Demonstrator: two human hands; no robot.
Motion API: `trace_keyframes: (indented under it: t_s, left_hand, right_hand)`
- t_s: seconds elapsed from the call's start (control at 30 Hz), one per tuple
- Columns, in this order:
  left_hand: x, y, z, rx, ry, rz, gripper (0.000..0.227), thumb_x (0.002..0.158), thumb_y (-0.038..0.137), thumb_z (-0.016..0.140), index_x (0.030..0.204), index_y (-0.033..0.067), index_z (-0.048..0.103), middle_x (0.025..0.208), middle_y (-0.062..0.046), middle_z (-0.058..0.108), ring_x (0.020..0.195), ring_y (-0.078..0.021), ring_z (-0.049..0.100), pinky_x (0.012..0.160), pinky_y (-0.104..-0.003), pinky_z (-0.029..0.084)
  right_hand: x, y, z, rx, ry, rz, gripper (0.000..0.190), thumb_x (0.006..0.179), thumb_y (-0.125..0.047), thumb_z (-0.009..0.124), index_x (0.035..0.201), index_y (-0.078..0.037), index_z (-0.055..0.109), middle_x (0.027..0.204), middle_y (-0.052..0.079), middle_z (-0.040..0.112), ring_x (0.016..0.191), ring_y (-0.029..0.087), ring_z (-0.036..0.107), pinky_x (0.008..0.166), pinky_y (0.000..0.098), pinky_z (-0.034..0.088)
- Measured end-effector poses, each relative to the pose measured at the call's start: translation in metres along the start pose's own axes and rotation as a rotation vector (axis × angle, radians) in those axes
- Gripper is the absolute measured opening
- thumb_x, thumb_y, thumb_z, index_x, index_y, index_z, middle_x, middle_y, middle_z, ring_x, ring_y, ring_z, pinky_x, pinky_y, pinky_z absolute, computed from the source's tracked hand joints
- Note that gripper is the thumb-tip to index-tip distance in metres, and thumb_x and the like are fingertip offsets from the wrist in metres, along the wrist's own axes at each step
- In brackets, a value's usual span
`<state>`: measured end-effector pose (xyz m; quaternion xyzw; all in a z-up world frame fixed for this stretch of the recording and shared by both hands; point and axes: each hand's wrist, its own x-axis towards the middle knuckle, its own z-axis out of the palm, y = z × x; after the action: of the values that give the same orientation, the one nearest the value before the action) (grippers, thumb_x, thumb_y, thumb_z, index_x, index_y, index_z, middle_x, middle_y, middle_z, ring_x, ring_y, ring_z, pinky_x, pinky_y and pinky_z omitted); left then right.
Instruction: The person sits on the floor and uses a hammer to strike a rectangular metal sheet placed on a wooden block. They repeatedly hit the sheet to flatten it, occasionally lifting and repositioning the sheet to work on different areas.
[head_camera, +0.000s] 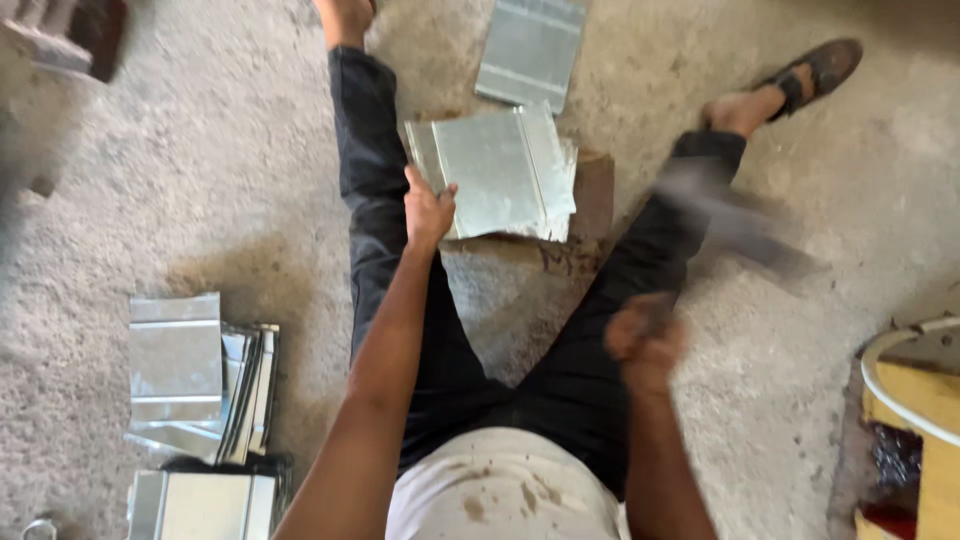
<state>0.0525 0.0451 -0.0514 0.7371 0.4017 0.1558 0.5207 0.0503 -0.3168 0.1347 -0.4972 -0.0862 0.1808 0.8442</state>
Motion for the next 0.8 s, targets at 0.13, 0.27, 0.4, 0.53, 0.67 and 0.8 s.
trace_keyframes:
  t_s: [0.13,0.27,0.4,0.53,0.67,0.8]
  left_hand:
    - [0.006,0.01,0.001,0.001,0.068,0.145,0.065,0.084,0.014,0.08,0.129,0.0015,0.034,0.097,-0.036,0.068,0.092,-0.0559,0.067,0.077,-0.053,0.055]
    - [0.003,0.019,-0.003,0.029,-0.005,0.018,0.063,0.09,0.015,0.076,0.132,-0.0005,0.03,0.092,-0.035,0.068,0.087,-0.0541,0.068,0.075,-0.053,0.053]
    - [0.0,0.023,-0.008,0.0,-0.029,-0.009,0.056,0.093,0.016,0.074,0.127,-0.0005,0.033,0.095,-0.035,0.069,0.088,-0.053,0.07,0.078,-0.053,0.055]
    - [0.005,0.026,-0.009,-0.019,0.038,0.183,0.066,0.082,0.013,0.077,0.128,0.0008,0.031,0.099,-0.037,0.068,0.092,-0.0541,0.069,0.078,-0.053,0.056]
    - [-0.002,0.016,-0.003,0.067,-0.01,-0.013,0.058,0.09,0.017,0.078,0.125,0.0028,0.034,0.1,-0.038,0.068,0.095,-0.057,0.066,0.081,-0.055,0.054]
    - [0.002,0.019,-0.005,0.067,0.01,0.019,0.06,0.088,0.017,0.078,0.126,0.003,0.033,0.1,-0.038,0.068,0.095,-0.0571,0.066,0.082,-0.056,0.053]
  right_hand:
    - [0.014,-0.117,0.038,-0.293,-0.194,-0.774,0.05,0.097,-0.062,0.051,0.116,-0.017,0.058,0.066,-0.004,0.042,0.049,0.007,0.037,0.041,0.0225,0.038]
    - [0.022,-0.1,0.026,-0.501,-0.05,-1.096,0.05,0.101,-0.066,0.036,0.1,-0.021,0.056,0.058,-0.004,0.036,0.042,0.007,0.03,0.036,0.0226,0.034]
    - [0.009,0.047,0.003,-0.844,-0.022,-0.477,0.037,0.105,-0.048,0.044,0.091,-0.015,0.054,0.06,-0.003,0.039,0.045,0.009,0.032,0.041,0.0245,0.029]
    - [0.0,0.051,0.007,-0.503,0.12,0.639,0.034,0.104,-0.04,0.048,0.085,-0.013,0.057,0.059,-0.003,0.043,0.042,0.009,0.033,0.038,0.0255,0.024]
    - [0.0,-0.023,0.02,-0.488,0.057,0.271,0.046,0.107,-0.051,0.049,0.091,-0.008,0.054,0.061,-0.002,0.044,0.046,0.008,0.037,0.04,0.0252,0.029]
    - [0.005,-0.1,0.043,-0.431,-0.035,-0.484,0.06,0.102,-0.068,0.044,0.102,-0.008,0.046,0.058,0.0,0.037,0.036,0.009,0.031,0.031,0.0254,0.024]
